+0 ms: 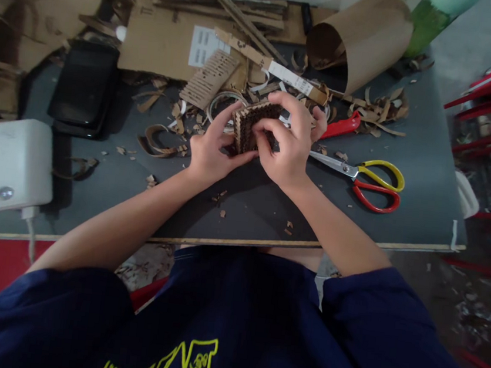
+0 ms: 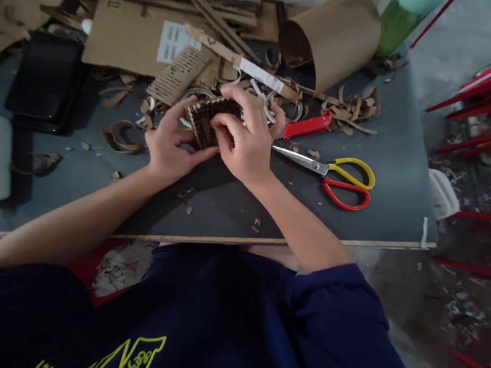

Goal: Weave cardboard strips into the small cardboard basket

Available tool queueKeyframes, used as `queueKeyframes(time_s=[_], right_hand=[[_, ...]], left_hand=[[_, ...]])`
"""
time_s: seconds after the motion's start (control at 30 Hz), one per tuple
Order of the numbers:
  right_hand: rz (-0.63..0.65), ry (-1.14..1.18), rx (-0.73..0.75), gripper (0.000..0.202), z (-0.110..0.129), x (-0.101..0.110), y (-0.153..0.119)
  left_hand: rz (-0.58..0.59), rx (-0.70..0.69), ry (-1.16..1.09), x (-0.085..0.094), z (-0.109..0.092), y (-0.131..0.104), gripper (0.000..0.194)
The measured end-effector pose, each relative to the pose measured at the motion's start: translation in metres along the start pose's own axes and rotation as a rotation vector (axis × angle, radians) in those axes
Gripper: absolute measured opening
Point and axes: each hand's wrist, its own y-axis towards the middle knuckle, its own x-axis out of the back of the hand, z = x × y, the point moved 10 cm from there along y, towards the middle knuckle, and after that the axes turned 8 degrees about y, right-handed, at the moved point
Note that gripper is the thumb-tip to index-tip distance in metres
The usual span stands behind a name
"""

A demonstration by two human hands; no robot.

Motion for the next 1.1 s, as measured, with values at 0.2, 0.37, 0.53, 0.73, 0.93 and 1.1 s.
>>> queueKeyframes(time_s=[0.2, 0.37, 0.53, 0.73, 0.93, 1.1], right_hand=[[-0.091, 0.013, -0.034, 0.025, -0.003, 0.004, -0.002], [-0.085, 0.054, -0.018, 0.027, -0.004, 0.002, -0.003], [-0.104, 0.033, 0.016, 0.026, 0.0, 0.005, -0.004], [-0.062, 0.016, 0.006, 0.025, -0.002, 0.001, -0.002], [-0.043, -0.02, 0.002, 0.025, -0.003, 0.0, 0.0], [0.011, -0.012, 0.009, 0.025, -0.004, -0.007, -0.002]], left_hand=[[-0.025, 0.006, -0.001, 0.003, -0.001, 0.0, 0.094], [-0.068, 0.01, -0.002, 0.003, 0.004, -0.003, 0.098], [-0.034, 0.012, -0.035, 0.0, 0.002, -0.003, 0.096], [-0.009, -0.012, -0.043, 0.004, -0.006, 0.0, 0.094], [0.008, 0.001, -0.052, 0.0, 0.001, 0.001, 0.097], [0.006, -0.004, -0.057, -0.002, 0.002, 0.001, 0.095]])
